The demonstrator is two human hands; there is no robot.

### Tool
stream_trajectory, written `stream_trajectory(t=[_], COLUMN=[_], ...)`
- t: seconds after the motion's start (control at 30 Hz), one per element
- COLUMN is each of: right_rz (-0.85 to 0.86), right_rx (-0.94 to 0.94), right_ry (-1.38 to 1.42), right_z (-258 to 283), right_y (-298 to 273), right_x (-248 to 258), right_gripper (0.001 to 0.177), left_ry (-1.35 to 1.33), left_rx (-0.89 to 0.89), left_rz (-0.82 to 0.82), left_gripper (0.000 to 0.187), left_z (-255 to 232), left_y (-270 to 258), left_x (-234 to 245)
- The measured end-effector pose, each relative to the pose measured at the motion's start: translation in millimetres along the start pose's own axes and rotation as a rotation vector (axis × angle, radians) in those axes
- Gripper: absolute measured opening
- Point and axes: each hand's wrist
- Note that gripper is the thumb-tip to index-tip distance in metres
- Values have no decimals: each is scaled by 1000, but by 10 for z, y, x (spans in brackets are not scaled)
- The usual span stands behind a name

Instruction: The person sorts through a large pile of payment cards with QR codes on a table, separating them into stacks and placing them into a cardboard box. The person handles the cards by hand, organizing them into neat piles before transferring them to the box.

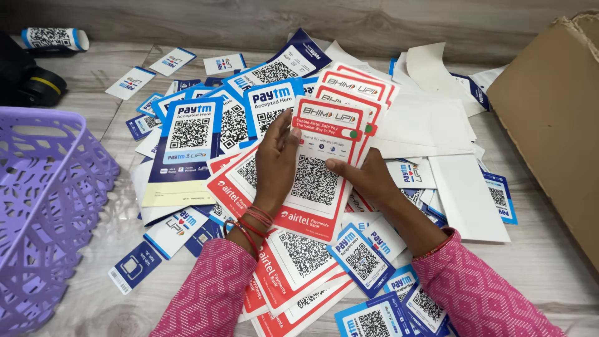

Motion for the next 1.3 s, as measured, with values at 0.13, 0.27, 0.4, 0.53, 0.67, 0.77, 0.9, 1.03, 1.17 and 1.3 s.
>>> stream_trajectory(t=[0.13, 0.27, 0.4, 0.53, 0.67, 0.77, 0.9, 1.03, 1.17, 1.3], right_rz=[-217, -343, -246, -105, -75, -64, -45, 24, 48, 11], right_rx=[244, 431, 342, 32, -47, 89, 149, -56, -117, -175], right_ry=[-59, 32, 35, -240, -137, 32, 92, -29, -64, -56], right_z=[320, 593, 590, 391, 240, 241, 251, 146, -17, -83], right_y=[-20, -97, -29, 114, 179, 145, 95, 130, 140, 149], right_x=[205, 519, 583, 431, 341, 392, 504, 423, 331, 332], right_gripper=[34, 28, 40, 42, 45, 42, 40, 45, 55, 55], left_ry=[91, 256, 298, 331, 472, 500, 378, 413, 369, 322], left_rx=[67, -73, -190, -150, -86, 45, -65, -247, -91, 41], left_rz=[38, 113, 167, 223, 329, 313, 187, 163, 229, 249], left_gripper=[54, 63, 69, 65, 44, 37, 40, 44, 56, 57], left_z=[-112, -220, -290, -302, -260, -247, -254, -283, -235, -157], left_y=[-33, -106, -166, -177, -152, -175, -192, -183, -171, -146], left_x=[-45, -71, -101, -125, -129, -150, -150, -130, -146, -140])
Point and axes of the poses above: each hand's wrist, its own y-axis towards the middle knuckle, its own x-axis out of the back of the hand, z = x × y, and after that the axes turned 8 degrees about -y, right-handed
